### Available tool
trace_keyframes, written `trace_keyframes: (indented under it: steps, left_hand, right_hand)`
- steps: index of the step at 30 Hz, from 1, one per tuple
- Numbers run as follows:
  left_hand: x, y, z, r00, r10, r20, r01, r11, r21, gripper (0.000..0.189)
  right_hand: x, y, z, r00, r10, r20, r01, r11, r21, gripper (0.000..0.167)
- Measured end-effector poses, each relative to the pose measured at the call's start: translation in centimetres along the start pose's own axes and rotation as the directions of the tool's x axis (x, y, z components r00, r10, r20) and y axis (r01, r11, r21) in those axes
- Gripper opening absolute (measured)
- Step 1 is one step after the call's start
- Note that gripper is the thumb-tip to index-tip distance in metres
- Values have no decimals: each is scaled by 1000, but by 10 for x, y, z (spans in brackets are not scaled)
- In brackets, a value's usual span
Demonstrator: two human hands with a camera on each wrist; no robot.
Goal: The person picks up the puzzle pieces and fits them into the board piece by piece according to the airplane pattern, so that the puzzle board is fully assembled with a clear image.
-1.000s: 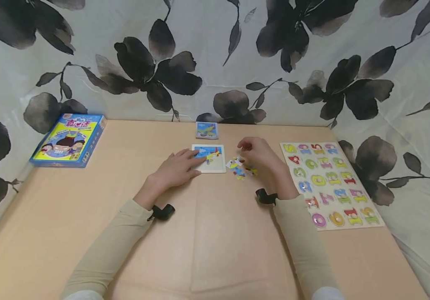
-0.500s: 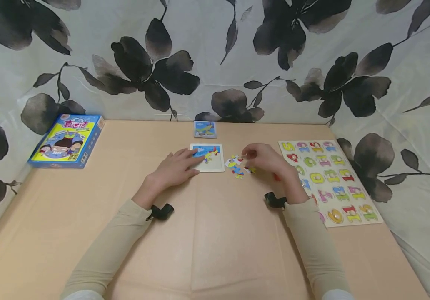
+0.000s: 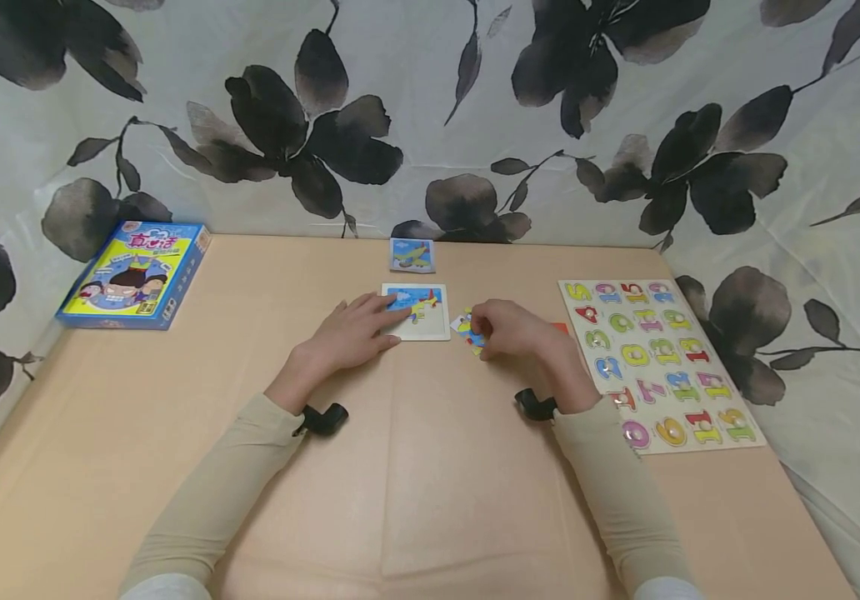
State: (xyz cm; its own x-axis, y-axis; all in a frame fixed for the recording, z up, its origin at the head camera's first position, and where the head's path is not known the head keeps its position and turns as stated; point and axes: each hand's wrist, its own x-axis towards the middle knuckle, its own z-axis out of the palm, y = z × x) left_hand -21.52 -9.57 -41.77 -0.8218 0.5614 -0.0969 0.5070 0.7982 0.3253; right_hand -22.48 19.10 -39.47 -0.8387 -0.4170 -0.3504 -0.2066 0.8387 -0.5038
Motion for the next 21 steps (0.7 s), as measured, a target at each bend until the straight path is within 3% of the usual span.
trace_keyframes:
  steps: [6,13,21]
  left_hand:
    - [-1,0,-1,1000,1,0,-1,1000,-2,54]
    - [-1,0,-1,1000,-1,4,1,1000,0,54]
    - [-1,2,-1,1000,-3,2,3,1000,-1,54]
  right_hand:
    - [0,1,1,1000,-1,-18,1,999,42,30]
    - [0,1,-2,998,-37,-54,45,988,145,14]
    - [6,0,-5,987,-83,-141,111,972,209,23]
